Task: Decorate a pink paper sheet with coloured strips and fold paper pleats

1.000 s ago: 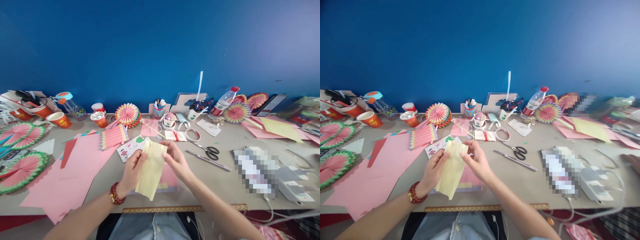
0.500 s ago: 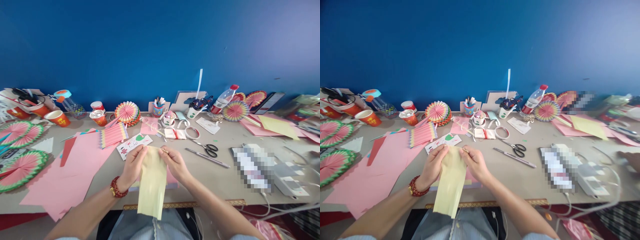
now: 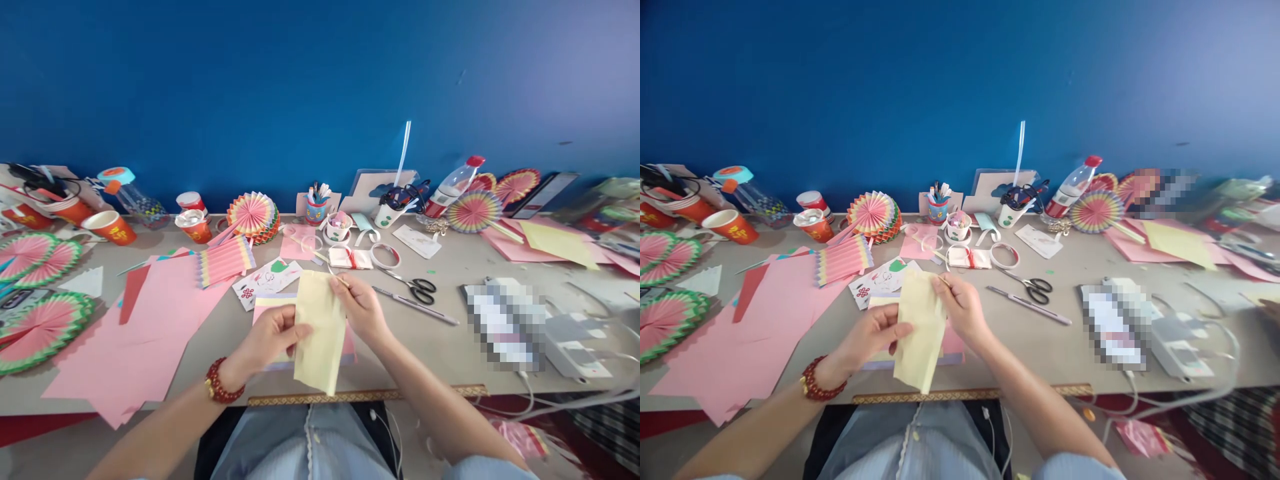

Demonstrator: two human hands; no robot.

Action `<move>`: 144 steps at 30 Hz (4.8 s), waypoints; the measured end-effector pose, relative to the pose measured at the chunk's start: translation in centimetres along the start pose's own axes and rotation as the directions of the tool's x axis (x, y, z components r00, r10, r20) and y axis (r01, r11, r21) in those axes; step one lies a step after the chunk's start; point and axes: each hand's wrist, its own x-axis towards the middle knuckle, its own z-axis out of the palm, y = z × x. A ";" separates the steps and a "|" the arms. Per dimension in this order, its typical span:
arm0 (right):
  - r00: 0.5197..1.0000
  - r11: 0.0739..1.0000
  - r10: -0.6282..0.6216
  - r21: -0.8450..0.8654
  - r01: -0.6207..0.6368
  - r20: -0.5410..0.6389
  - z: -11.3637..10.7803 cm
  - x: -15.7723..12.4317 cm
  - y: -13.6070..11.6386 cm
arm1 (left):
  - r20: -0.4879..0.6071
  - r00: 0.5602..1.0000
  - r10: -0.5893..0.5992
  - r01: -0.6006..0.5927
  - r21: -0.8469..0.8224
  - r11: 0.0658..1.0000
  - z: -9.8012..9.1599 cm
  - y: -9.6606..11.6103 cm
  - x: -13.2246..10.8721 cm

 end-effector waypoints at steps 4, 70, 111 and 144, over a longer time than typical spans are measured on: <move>0.990 0.966 0.142 0.218 -0.139 0.000 -0.2 -0.1 0.0 | -0.104 0.995 0.008 0.005 0.118 0.993 0.3 -0.9 -1.3; 0.916 0.920 -0.391 0.032 0.390 0.085 -2.6 -2.7 -0.8 | -0.199 0.978 -0.069 -0.031 -0.458 0.888 -1.5 0.7 -1.8; 0.840 0.591 0.287 0.605 -0.534 0.461 -0.9 -3.9 -0.7 | -0.202 0.973 0.110 -0.137 -0.127 0.982 2.2 0.1 -1.7; 0.878 0.863 0.234 0.326 -0.385 0.417 -0.6 -3.7 0.1 | -0.134 0.988 0.079 -0.086 -0.045 0.995 1.5 -0.2 -2.9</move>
